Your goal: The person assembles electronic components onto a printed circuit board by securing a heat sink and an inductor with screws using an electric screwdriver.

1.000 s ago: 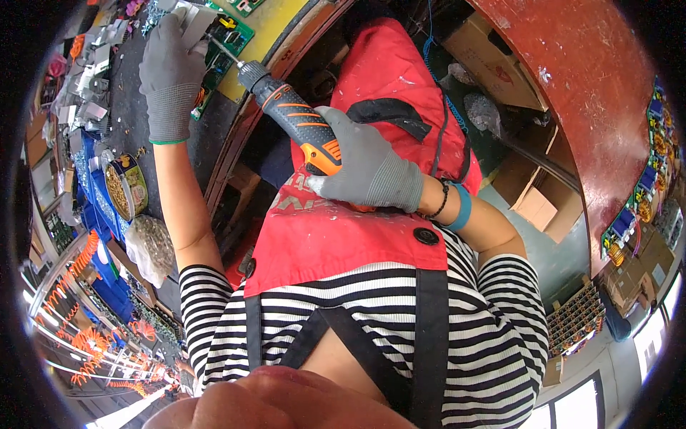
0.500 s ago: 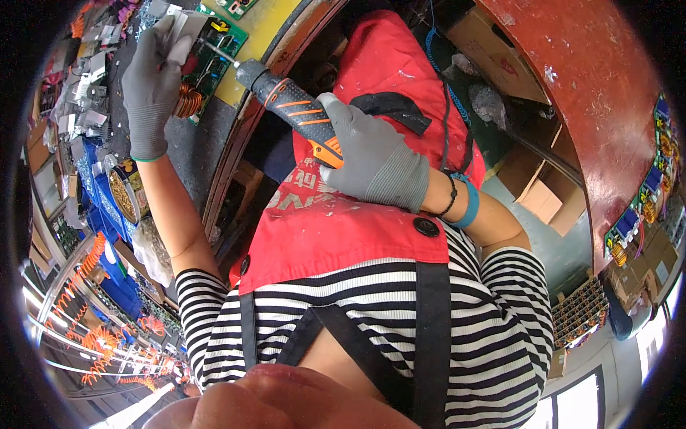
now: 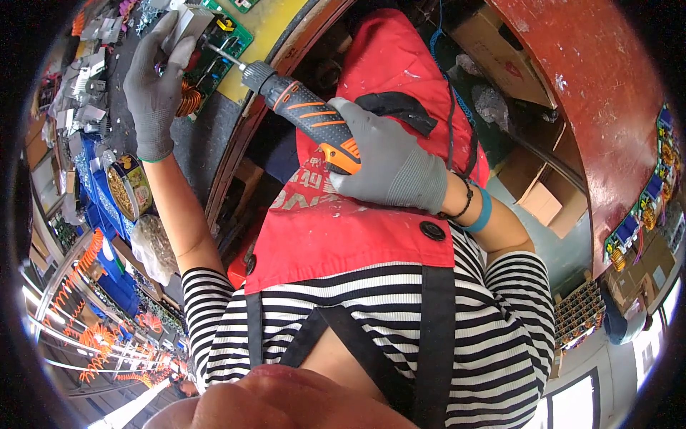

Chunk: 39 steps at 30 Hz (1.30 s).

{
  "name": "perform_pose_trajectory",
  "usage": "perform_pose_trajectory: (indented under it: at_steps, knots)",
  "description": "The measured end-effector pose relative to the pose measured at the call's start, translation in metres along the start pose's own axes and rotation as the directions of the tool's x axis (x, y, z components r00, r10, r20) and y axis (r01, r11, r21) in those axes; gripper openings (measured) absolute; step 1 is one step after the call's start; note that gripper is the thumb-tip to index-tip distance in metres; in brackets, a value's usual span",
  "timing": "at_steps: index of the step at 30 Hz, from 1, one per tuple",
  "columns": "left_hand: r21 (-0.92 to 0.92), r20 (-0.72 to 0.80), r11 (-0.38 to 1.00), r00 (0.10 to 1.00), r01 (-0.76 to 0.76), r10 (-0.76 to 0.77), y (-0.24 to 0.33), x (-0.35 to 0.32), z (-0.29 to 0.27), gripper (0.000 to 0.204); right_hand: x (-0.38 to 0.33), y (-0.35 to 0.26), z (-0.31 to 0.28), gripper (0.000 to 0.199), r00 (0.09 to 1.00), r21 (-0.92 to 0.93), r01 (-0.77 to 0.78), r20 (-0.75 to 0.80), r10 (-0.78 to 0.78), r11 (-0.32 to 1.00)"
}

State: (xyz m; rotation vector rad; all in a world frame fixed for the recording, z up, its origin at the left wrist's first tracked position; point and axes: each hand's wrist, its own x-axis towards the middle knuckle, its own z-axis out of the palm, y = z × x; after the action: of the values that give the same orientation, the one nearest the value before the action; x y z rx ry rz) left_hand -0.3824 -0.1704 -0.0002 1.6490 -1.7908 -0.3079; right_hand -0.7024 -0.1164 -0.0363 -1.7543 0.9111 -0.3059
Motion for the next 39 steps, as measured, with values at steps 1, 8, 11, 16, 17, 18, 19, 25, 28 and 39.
perform_pose_trajectory:
  at_steps: [1,8,11,16,17,18,19,25,28,39]
  knots:
    - [0.171,-0.015,0.98,0.994,-0.106,0.11,0.005,0.001,-0.001,0.042,0.0,0.001,0.0,0.085,1.0,0.013,-0.003,0.005,0.003,1.0]
    - [-0.025,-0.061,0.989,0.988,0.143,-0.145,0.047,0.008,-0.002,0.037,0.005,0.006,-0.012,0.082,1.0,0.041,0.001,0.004,-0.001,0.999]
    - [0.055,-0.07,0.984,0.984,0.168,-0.164,0.056,0.013,0.005,0.035,0.012,0.016,-0.031,0.079,1.0,0.046,0.0,0.01,0.0,0.999]
    - [-0.01,-0.088,0.983,0.979,0.185,-0.185,0.054,0.012,0.006,0.037,0.019,0.014,-0.043,0.08,0.999,0.035,-0.023,0.049,0.022,0.999]
    - [0.001,-0.07,0.982,0.98,0.19,-0.189,0.055,0.011,0.001,0.037,0.019,0.016,-0.041,0.081,0.998,0.084,-0.008,0.068,0.002,0.996]
    - [0.013,-0.049,0.981,0.98,0.194,-0.194,0.057,0.009,-0.002,0.038,0.018,0.016,-0.038,0.081,0.997,0.087,-0.004,0.078,-0.003,0.996]
    - [0.014,-0.048,0.982,0.981,0.189,-0.188,0.058,0.01,0.0,0.038,0.016,0.017,-0.034,0.081,0.998,0.143,-0.004,0.064,-0.006,0.99]
    - [-0.043,-0.07,0.985,0.983,0.169,-0.172,0.049,0.012,0.005,0.039,0.011,0.011,-0.018,0.084,0.995,0.153,-0.076,0.078,0.064,0.985]
    - [-0.038,-0.063,0.987,0.985,0.159,-0.161,0.049,0.011,0.005,0.039,0.011,0.009,-0.019,0.083,0.988,0.161,-0.123,0.11,0.106,0.979]
    - [-0.072,-0.057,0.986,0.986,0.153,-0.157,0.047,0.011,0.006,0.042,0.008,0.016,-0.007,0.084,0.997,0.204,-0.065,0.044,0.058,0.977]
